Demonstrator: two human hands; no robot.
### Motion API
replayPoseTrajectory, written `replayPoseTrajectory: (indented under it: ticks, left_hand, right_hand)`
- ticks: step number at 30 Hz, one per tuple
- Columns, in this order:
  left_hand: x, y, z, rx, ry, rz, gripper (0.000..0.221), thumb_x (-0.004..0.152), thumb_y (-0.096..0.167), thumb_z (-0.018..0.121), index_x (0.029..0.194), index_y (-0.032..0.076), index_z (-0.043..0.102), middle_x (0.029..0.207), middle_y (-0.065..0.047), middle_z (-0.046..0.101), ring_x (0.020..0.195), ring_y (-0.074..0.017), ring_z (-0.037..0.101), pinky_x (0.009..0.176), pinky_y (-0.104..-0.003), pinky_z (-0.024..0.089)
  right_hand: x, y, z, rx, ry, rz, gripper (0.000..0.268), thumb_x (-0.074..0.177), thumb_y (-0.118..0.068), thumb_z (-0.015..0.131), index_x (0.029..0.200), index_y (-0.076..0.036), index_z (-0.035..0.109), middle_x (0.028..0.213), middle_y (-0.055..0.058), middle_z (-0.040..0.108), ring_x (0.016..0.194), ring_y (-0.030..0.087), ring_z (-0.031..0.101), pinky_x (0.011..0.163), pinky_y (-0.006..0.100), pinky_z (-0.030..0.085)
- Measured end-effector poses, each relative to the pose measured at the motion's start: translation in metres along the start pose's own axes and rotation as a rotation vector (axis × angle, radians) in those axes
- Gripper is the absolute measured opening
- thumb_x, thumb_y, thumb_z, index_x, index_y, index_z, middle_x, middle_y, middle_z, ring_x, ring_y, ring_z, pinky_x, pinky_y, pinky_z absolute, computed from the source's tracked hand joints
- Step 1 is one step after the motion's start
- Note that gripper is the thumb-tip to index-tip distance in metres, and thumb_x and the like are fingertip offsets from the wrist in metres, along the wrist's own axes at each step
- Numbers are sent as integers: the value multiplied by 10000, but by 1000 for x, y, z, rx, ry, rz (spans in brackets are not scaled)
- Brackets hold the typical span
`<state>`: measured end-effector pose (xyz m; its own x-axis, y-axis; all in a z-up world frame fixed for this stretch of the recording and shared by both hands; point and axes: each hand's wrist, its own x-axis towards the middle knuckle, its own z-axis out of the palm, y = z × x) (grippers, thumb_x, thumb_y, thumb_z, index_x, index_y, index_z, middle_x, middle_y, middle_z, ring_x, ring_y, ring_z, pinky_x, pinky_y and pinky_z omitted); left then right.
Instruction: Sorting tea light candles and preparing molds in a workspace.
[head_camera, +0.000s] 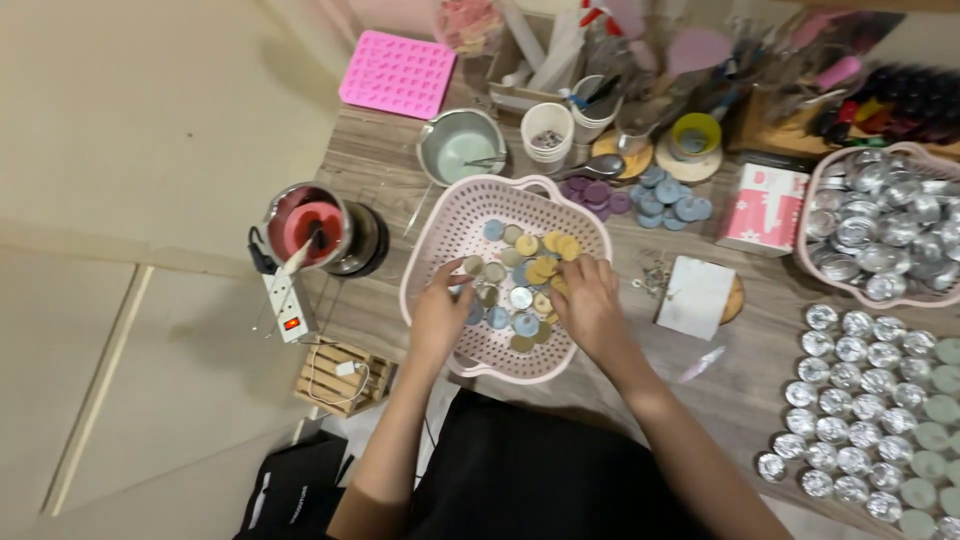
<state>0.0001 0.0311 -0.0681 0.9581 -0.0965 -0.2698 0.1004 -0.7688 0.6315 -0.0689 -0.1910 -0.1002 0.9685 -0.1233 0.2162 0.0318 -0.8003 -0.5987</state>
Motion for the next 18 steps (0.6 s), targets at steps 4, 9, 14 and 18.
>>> replayPoseTrajectory:
  ticks: [4, 9, 14, 18]
  left_hand:
    - [-3, -4, -21, -90, -31, 13, 493, 897, 202, 650, 1371, 93, 569, 1151, -92, 767, 822, -250, 762, 803, -387, 581]
    - [-5, -19, -39, -115, -72, 59, 467, 900, 200, 655, 1356, 111, 601, 1159, -98, 759, 870, -273, 754, 834, -389, 580]
    - [7, -33, -36, -101, -123, 201, 427, 910, 180, 660, 1326, 92, 627, 1140, -120, 765, 961, -293, 744, 880, -400, 573]
    - [20, -24, -21, -95, -327, 175, 405, 935, 198, 641, 1329, 105, 620, 1201, -111, 748, 1008, -277, 747, 942, -387, 561]
  right_hand:
    - [17, 21, 60, 23, -58, 104, 417, 800, -127, 752, 1174, 27, 650, 1149, 228, 612, 1104, 421, 551, 966, 503, 439]
    - [27, 42, 89, 125, 2, 316, 239, 899, -121, 700, 1104, -2, 729, 1095, 223, 652, 1038, 397, 624, 947, 464, 488]
    - [26, 51, 79, 68, 56, 387, 168, 884, -128, 724, 966, 16, 748, 1008, 215, 695, 914, 383, 667, 883, 469, 519]
    - [31, 28, 56, 41, 24, 417, 182, 906, -135, 720, 936, 42, 697, 972, 235, 700, 867, 391, 677, 830, 478, 536]
